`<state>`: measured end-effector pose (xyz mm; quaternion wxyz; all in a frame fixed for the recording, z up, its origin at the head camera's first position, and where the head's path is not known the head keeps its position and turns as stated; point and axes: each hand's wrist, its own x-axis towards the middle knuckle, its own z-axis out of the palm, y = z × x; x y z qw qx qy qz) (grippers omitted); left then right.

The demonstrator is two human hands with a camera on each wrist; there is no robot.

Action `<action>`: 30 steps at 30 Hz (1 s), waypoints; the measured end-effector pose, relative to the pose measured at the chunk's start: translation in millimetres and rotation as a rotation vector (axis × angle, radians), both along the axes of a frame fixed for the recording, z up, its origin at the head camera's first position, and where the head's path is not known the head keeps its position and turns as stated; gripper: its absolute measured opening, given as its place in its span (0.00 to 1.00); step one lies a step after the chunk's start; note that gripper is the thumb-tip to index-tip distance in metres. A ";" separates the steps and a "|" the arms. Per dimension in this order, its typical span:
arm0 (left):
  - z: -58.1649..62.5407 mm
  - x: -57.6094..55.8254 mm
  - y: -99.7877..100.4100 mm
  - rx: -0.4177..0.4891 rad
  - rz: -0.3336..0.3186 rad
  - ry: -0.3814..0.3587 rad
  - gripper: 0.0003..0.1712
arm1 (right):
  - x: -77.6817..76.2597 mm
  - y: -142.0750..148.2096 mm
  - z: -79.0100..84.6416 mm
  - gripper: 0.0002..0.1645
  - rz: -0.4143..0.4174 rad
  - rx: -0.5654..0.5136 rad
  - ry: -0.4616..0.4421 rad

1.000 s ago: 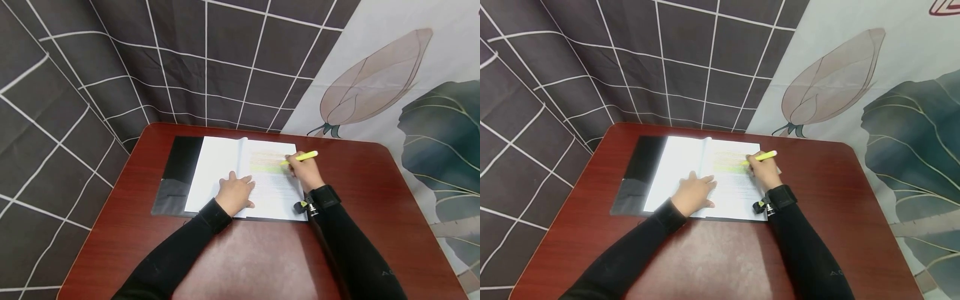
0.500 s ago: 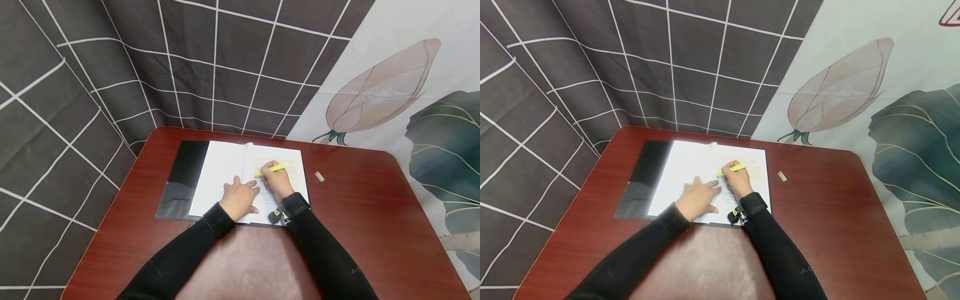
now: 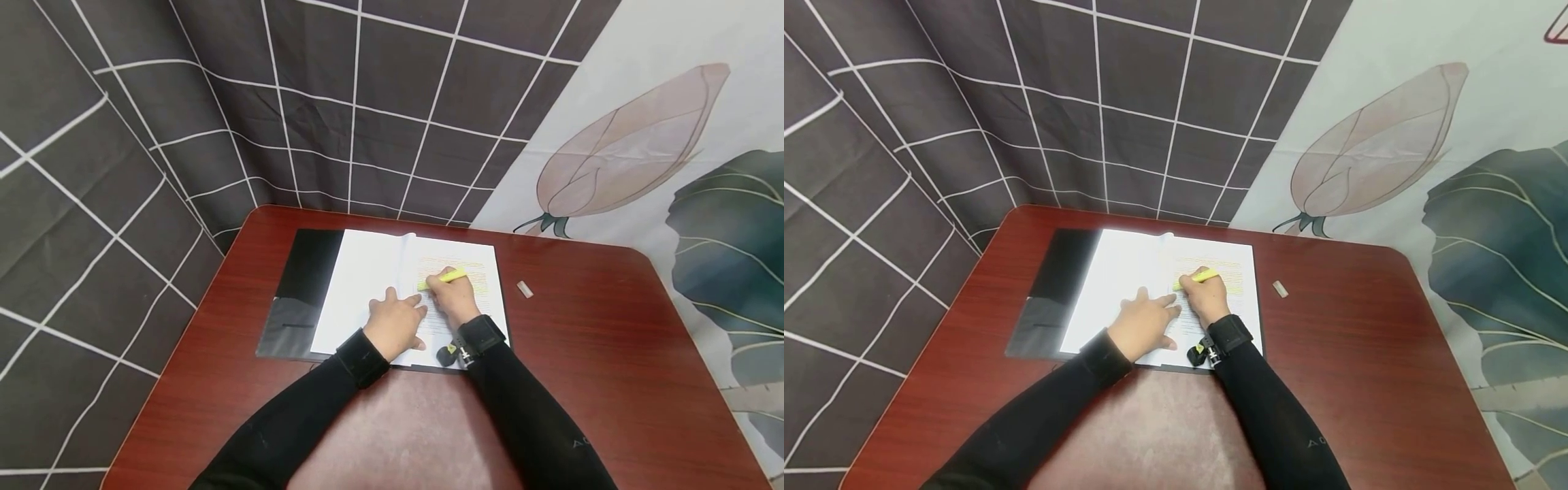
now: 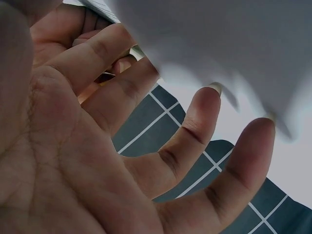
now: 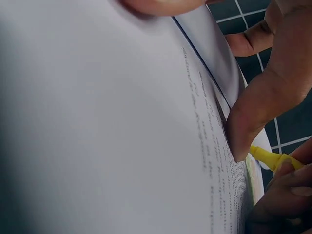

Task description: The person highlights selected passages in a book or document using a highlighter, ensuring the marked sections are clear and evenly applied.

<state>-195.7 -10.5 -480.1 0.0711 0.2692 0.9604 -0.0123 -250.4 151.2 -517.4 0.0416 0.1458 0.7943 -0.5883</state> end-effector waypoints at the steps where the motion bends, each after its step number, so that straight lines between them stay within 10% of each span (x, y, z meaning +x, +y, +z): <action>1: 0.3 0.0 0.4 0.000 -0.001 0.000 0.49 | 0.4 -0.1 0.5 0.13 -0.002 0.007 0.001; 30: 2.4 -1.4 1.3 0.013 -0.004 -0.007 0.50 | -0.2 -1.6 6.1 0.12 0.022 0.082 -0.042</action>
